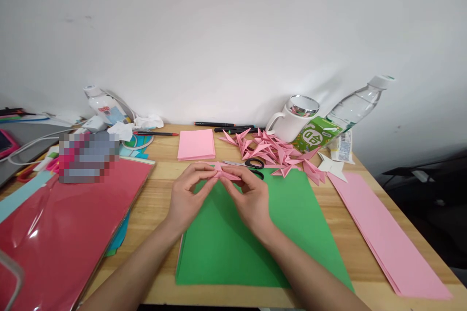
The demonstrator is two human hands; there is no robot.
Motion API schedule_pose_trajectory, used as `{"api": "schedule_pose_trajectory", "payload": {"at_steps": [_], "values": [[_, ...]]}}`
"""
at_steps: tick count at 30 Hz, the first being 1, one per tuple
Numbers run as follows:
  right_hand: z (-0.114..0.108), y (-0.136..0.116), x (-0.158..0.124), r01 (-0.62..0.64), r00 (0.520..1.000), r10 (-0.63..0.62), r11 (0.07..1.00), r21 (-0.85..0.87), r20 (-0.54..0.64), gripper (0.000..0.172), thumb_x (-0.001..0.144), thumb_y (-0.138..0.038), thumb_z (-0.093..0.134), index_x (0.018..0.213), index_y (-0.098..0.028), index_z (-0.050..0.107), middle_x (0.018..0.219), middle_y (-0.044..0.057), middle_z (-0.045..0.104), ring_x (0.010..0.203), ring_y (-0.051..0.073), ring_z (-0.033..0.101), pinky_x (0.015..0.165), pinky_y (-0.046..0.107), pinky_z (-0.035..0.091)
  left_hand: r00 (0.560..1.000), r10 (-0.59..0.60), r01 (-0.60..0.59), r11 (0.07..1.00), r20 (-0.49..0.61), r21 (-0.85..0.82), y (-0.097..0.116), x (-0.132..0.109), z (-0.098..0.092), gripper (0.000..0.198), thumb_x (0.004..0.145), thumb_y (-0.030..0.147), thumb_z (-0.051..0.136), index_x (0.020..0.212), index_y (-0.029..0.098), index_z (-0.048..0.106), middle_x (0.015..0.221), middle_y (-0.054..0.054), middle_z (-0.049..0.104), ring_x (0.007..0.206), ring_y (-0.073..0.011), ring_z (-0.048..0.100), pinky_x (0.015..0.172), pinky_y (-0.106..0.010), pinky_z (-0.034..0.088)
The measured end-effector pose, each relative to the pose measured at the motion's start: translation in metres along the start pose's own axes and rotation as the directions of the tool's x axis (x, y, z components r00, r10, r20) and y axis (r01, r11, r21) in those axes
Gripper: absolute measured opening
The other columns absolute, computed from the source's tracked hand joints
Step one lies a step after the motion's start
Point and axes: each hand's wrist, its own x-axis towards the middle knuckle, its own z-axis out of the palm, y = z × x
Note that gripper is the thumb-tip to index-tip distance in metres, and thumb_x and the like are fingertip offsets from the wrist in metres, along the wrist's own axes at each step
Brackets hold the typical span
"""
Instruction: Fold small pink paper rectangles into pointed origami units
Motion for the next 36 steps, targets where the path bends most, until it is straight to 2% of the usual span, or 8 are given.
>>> {"api": "schedule_pose_trajectory", "payload": {"at_steps": [7, 14, 20, 22, 25, 27, 32, 36], "values": [[0.001, -0.002, -0.001, -0.014, 1.0, 0.014, 1.0, 0.012, 0.019, 0.016, 0.076, -0.027, 0.065, 0.091, -0.021, 0.067, 0.09, 0.006, 0.069, 0.084, 0.019, 0.063, 0.076, 0.033, 0.053, 0.998, -0.063, 0.064, 0.997, 0.009, -0.033, 0.001, 0.0, 0.0, 0.009, 0.077, 0.02, 0.062, 0.08, 0.022, 0.071, 0.083, -0.004, 0.067, 0.079, -0.0171, 0.061, 0.074, -0.028, 0.048], [0.0, 0.002, -0.001, -0.013, 0.999, 0.014, 0.999, -0.036, 0.031, 0.013, 0.076, -0.027, 0.065, 0.086, -0.018, 0.065, 0.083, 0.006, 0.067, 0.076, 0.018, 0.063, 0.071, 0.031, 0.054, 0.966, -0.242, 0.253, 0.957, 0.093, -0.14, -0.005, -0.003, 0.002, 0.009, 0.076, 0.025, 0.063, 0.081, 0.019, 0.068, 0.082, -0.004, 0.066, 0.077, -0.017, 0.06, 0.071, -0.028, 0.048], [0.001, 0.003, -0.002, -0.047, 0.998, 0.047, 0.999, -0.002, 0.048, 0.015, 0.077, -0.029, 0.064, 0.087, -0.019, 0.062, 0.08, 0.004, 0.065, 0.071, 0.015, 0.063, 0.066, 0.028, 0.055, 0.975, -0.219, 0.222, 0.967, 0.038, -0.128, -0.005, -0.002, 0.002, 0.01, 0.074, 0.024, 0.065, 0.082, 0.019, 0.065, 0.093, -0.005, 0.061, 0.077, -0.0152, 0.058, 0.068, -0.026, 0.048], [0.002, 0.001, -0.001, -0.066, 0.997, 0.065, 0.998, 0.014, 0.04, 0.017, 0.076, -0.032, 0.064, 0.087, -0.018, 0.062, 0.08, 0.004, 0.064, 0.068, 0.015, 0.062, 0.064, 0.028, 0.055, 0.971, -0.233, 0.237, 0.968, 0.054, -0.085, -0.005, -0.002, 0.001, 0.01, 0.074, 0.025, 0.065, 0.083, 0.02, 0.064, 0.086, -0.004, 0.062, 0.072, -0.0145, 0.058, 0.066, -0.025, 0.048], [0.001, -0.001, 0.001, -0.099, 0.995, 0.098, 0.995, 0.033, 0.023, 0.021, 0.072, -0.035, 0.069, 0.081, -0.017, 0.063, 0.076, 0.003, 0.065, 0.066, 0.015, 0.062, 0.062, 0.028, 0.054, 0.957, -0.27, 0.279, 0.957, 0.106, -0.079, -0.006, -0.002, 0.001, 0.01, 0.075, 0.029, 0.063, 0.073, 0.019, 0.064, 0.07, -0.001, 0.06, 0.06, -0.0128, 0.055, 0.055, -0.023, 0.045], [0.0, -0.002, 0.004, -0.143, 0.99, 0.142, 0.988, 0.05, 0.021, 0.024, 0.067, -0.036, 0.073, 0.077, -0.017, 0.063, 0.074, 0.003, 0.066, 0.066, 0.016, 0.062, 0.062, 0.028, 0.054, 0.945, -0.302, 0.319, 0.936, 0.128, -0.146, -0.007, -0.001, 0.0, 0.011, 0.073, 0.029, 0.065, 0.072, 0.018, 0.065, 0.069, -0.001, 0.059, 0.055, -0.0117, 0.054, 0.05, -0.023, 0.044], [-0.004, -0.001, 0.008, -0.214, 0.977, 0.214, 0.969, 0.124, 0.012, 0.025, 0.066, -0.036, 0.073, 0.081, -0.017, 0.064, 0.072, 0.001, 0.067, 0.062, 0.015, 0.064, 0.062, 0.031, 0.055, 0.896, -0.39, 0.438, 0.856, 0.213, -0.275, 0.0, 0.003, -0.001, 0.017, 0.066, 0.025, 0.071, 0.081, 0.017, 0.067, 0.068, -0.001, 0.063, 0.059, -0.0128, 0.057, 0.051, -0.023, 0.045], [-0.004, 0.0, 0.008, -0.212, 0.977, 0.209, 0.97, 0.117, 0.031, 0.026, 0.066, -0.037, 0.073, 0.083, -0.017, 0.068, 0.074, 0.003, 0.069, 0.058, 0.016, 0.065, 0.059, 0.031, 0.056, 0.872, -0.452, 0.489, 0.807, 0.186, -0.331, 0.005, 0.005, -0.002, 0.015, 0.065, 0.026, 0.072, 0.074, 0.016, 0.068, 0.059, 0.0, 0.063, 0.054, -0.0128, 0.057, 0.05, -0.023, 0.045]]}}
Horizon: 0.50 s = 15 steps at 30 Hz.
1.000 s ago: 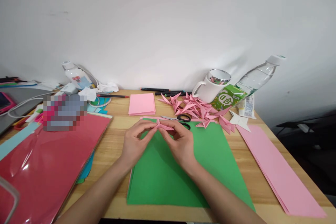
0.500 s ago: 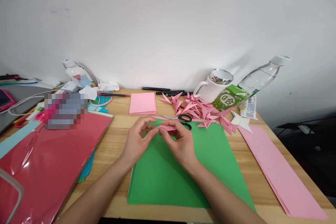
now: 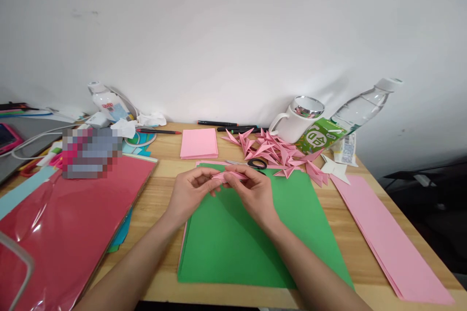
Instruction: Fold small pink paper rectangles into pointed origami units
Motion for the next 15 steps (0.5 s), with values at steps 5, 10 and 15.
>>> {"api": "schedule_pose_trajectory", "payload": {"at_steps": [5, 10, 15], "values": [[-0.0019, 0.0012, 0.0008, 0.054, 0.998, -0.053, 0.998, -0.029, 0.043, 0.022, 0.062, -0.032, 0.076, 0.077, -0.018, 0.069, 0.075, 0.003, 0.07, 0.064, 0.016, 0.064, 0.064, 0.031, 0.055, 0.999, 0.016, -0.018, 0.999, -0.048, -0.03, 0.0014, 0.0002, -0.0007, 0.014, 0.06, 0.025, 0.076, 0.064, 0.015, 0.067, 0.052, 0.0, 0.062, 0.049, -0.0112, 0.054, 0.048, -0.023, 0.043], [-0.0059, 0.003, 0.0037, -0.021, 0.996, 0.018, 0.999, 0.035, 0.084, 0.021, 0.064, -0.031, 0.075, 0.079, -0.018, 0.069, 0.069, 0.001, 0.069, 0.058, 0.015, 0.065, 0.059, 0.029, 0.055, 1.0, -0.003, 0.004, 0.998, 0.011, -0.058, 0.0058, 0.0, -0.0012, 0.014, 0.059, 0.023, 0.075, 0.068, 0.015, 0.069, 0.055, 0.0, 0.064, 0.049, -0.0106, 0.056, 0.05, -0.023, 0.045], [-0.0078, 0.0029, 0.006, 0.006, 0.995, -0.012, 0.998, 0.061, 0.095, 0.018, 0.065, -0.027, 0.075, 0.079, -0.019, 0.069, 0.071, 0.0, 0.069, 0.058, 0.014, 0.065, 0.058, 0.027, 0.055, 1.0, 0.004, -0.003, 0.997, 0.017, -0.08, 0.0079, 0.0001, -0.0021, 0.015, 0.059, 0.023, 0.075, 0.07, 0.015, 0.069, 0.056, 0.0, 0.066, 0.05, -0.0113, 0.058, 0.053, -0.024, 0.047]]}}
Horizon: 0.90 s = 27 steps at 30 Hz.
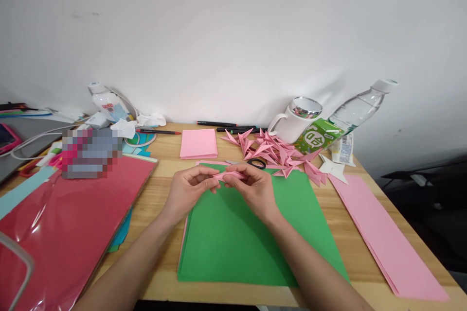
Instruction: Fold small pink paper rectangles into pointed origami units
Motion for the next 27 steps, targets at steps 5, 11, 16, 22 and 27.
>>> {"api": "schedule_pose_trajectory", "payload": {"at_steps": [5, 11, 16, 22, 27], "values": [[-0.0005, -0.001, 0.0008, 0.047, 0.999, -0.046, 0.998, -0.048, 0.012, 0.016, 0.065, -0.024, 0.075, 0.078, -0.019, 0.07, 0.066, 0.0, 0.069, 0.056, 0.014, 0.065, 0.056, 0.026, 0.054, 0.999, 0.032, -0.032, 0.999, -0.023, 0.008, -0.0013, -0.0004, -0.0013, 0.015, 0.06, 0.026, 0.076, 0.063, 0.014, 0.067, 0.056, -0.002, 0.065, 0.049, -0.0124, 0.059, 0.05, -0.025, 0.047], [-0.0018, -0.0032, 0.001, 0.037, 0.999, -0.037, 0.999, -0.02, 0.022, 0.014, 0.063, -0.024, 0.076, 0.076, -0.019, 0.07, 0.065, 0.0, 0.07, 0.053, 0.013, 0.064, 0.055, 0.026, 0.055, 0.999, 0.021, -0.02, 1.0, 0.024, -0.015, -0.0014, -0.0011, -0.0021, 0.019, 0.063, 0.029, 0.074, 0.066, 0.013, 0.067, 0.055, -0.002, 0.065, 0.048, -0.0119, 0.058, 0.051, -0.025, 0.048], [-0.0027, -0.0019, 0.0023, 0.003, 1.0, -0.003, 1.0, 0.031, -0.004, 0.017, 0.063, -0.022, 0.077, 0.079, -0.02, 0.071, 0.065, -0.001, 0.07, 0.053, 0.012, 0.065, 0.054, 0.023, 0.055, 0.998, -0.002, 0.005, 0.998, 0.056, -0.061, -0.0018, -0.0004, -0.002, 0.022, 0.06, 0.024, 0.076, 0.076, 0.012, 0.068, 0.063, -0.002, 0.067, 0.057, -0.0132, 0.062, 0.058, -0.025, 0.05], [-0.0028, -0.0008, 0.0031, 0.006, 1.0, -0.007, 0.999, 0.042, 0.009, 0.014, 0.065, -0.021, 0.075, 0.079, -0.021, 0.073, 0.066, -0.001, 0.07, 0.055, 0.011, 0.065, 0.056, 0.022, 0.056, 0.999, 0.012, -0.01, 0.998, 0.036, -0.057, -0.0033, -0.0004, -0.0026, 0.015, 0.065, 0.022, 0.071, 0.075, 0.012, 0.067, 0.061, -0.003, 0.068, 0.055, -0.0134, 0.063, 0.059, -0.026, 0.051], [-0.0035, -0.0004, 0.0036, 0.022, 0.999, -0.023, 1.0, 0.021, 0.029, 0.012, 0.067, -0.02, 0.074, 0.078, -0.022, 0.073, 0.065, -0.002, 0.07, 0.053, 0.01, 0.064, 0.055, 0.021, 0.055, 1.0, 0.014, -0.013, 0.998, 0.027, -0.06, -0.0031, -0.001, -0.0014, 0.013, 0.064, 0.02, 0.071, 0.073, 0.012, 0.066, 0.059, -0.003, 0.067, 0.054, -0.0131, 0.062, 0.056, -0.025, 0.05]]}}
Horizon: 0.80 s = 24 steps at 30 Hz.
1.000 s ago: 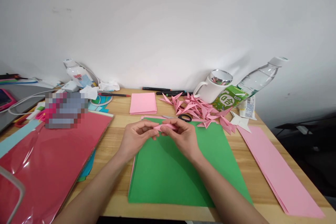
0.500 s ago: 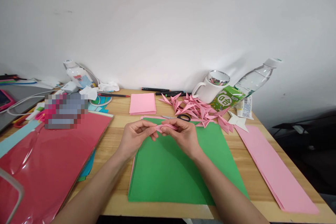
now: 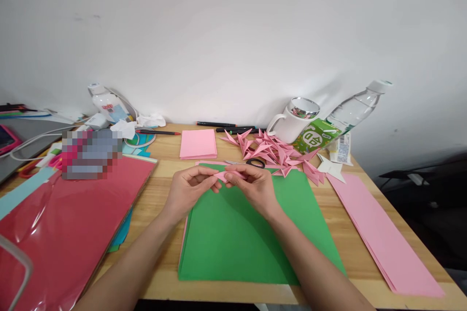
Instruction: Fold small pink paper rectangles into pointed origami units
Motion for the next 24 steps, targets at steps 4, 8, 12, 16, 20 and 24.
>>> {"api": "schedule_pose_trajectory", "payload": {"at_steps": [4, 8, 12, 16, 20, 24], "values": [[-0.0006, 0.001, -0.0008, 0.012, 0.999, -0.013, 1.0, 0.019, 0.036, 0.01, 0.067, -0.021, 0.074, 0.077, -0.021, 0.072, 0.064, -0.001, 0.069, 0.054, 0.011, 0.063, 0.054, 0.023, 0.054, 1.0, -0.015, 0.013, 0.997, -0.015, -0.07, -0.0024, -0.0004, 0.0011, 0.011, 0.063, 0.019, 0.072, 0.069, 0.012, 0.066, 0.056, -0.002, 0.066, 0.052, -0.0117, 0.06, 0.053, -0.024, 0.048], [-0.0018, -0.0017, -0.0017, 0.086, 0.993, -0.084, 0.996, -0.019, 0.087, 0.007, 0.069, -0.02, 0.073, 0.076, -0.022, 0.072, 0.066, -0.001, 0.068, 0.056, 0.011, 0.062, 0.054, 0.023, 0.052, 0.994, -0.106, 0.104, 0.977, 0.0, -0.187, -0.0036, 0.0001, -0.0002, 0.012, 0.059, 0.016, 0.074, 0.066, 0.011, 0.066, 0.054, -0.002, 0.064, 0.05, -0.0109, 0.058, 0.049, -0.022, 0.044], [-0.0032, -0.0057, -0.0009, 0.095, 0.988, -0.089, 0.995, -0.044, 0.126, 0.005, 0.07, -0.021, 0.072, 0.075, -0.021, 0.072, 0.068, 0.0, 0.068, 0.056, 0.011, 0.061, 0.053, 0.023, 0.05, 0.985, -0.163, 0.173, 0.964, 0.06, -0.205, -0.0017, 0.001, -0.0025, 0.014, 0.058, 0.017, 0.076, 0.067, 0.011, 0.066, 0.056, -0.002, 0.065, 0.051, -0.0106, 0.059, 0.051, -0.022, 0.045], [-0.0044, -0.0067, 0.0005, 0.022, 0.994, -0.019, 0.999, -0.031, 0.107, 0.007, 0.069, -0.022, 0.073, 0.075, -0.02, 0.072, 0.063, -0.001, 0.067, 0.055, 0.011, 0.061, 0.053, 0.022, 0.051, 0.994, -0.091, 0.098, 0.986, 0.059, -0.137, -0.0013, 0.0012, -0.0034, 0.015, 0.061, 0.019, 0.076, 0.07, 0.011, 0.067, 0.059, -0.004, 0.067, 0.054, -0.013, 0.062, 0.054, -0.025, 0.047], [-0.0069, -0.0066, 0.0007, 0.031, 0.99, -0.029, 0.999, -0.017, 0.138, 0.007, 0.069, -0.023, 0.073, 0.075, -0.02, 0.072, 0.067, 0.0, 0.069, 0.055, 0.011, 0.061, 0.053, 0.023, 0.052, 0.986, -0.152, 0.162, 0.971, 0.067, -0.176, -0.0025, 0.0007, -0.0033, 0.016, 0.058, 0.019, 0.077, 0.066, 0.011, 0.067, 0.057, -0.004, 0.066, 0.054, -0.0135, 0.061, 0.052, -0.025, 0.047], [-0.0078, -0.0062, 0.0006, 0.06, 0.988, -0.055, 0.998, -0.034, 0.146, 0.009, 0.069, -0.023, 0.073, 0.077, -0.02, 0.07, 0.068, 0.001, 0.069, 0.055, 0.011, 0.062, 0.054, 0.023, 0.053, 0.972, -0.216, 0.231, 0.948, 0.092, -0.22, -0.0019, 0.0006, -0.0039, 0.018, 0.056, 0.02, 0.078, 0.067, 0.011, 0.067, 0.057, -0.003, 0.065, 0.054, -0.0118, 0.06, 0.054, -0.024, 0.047]]}}
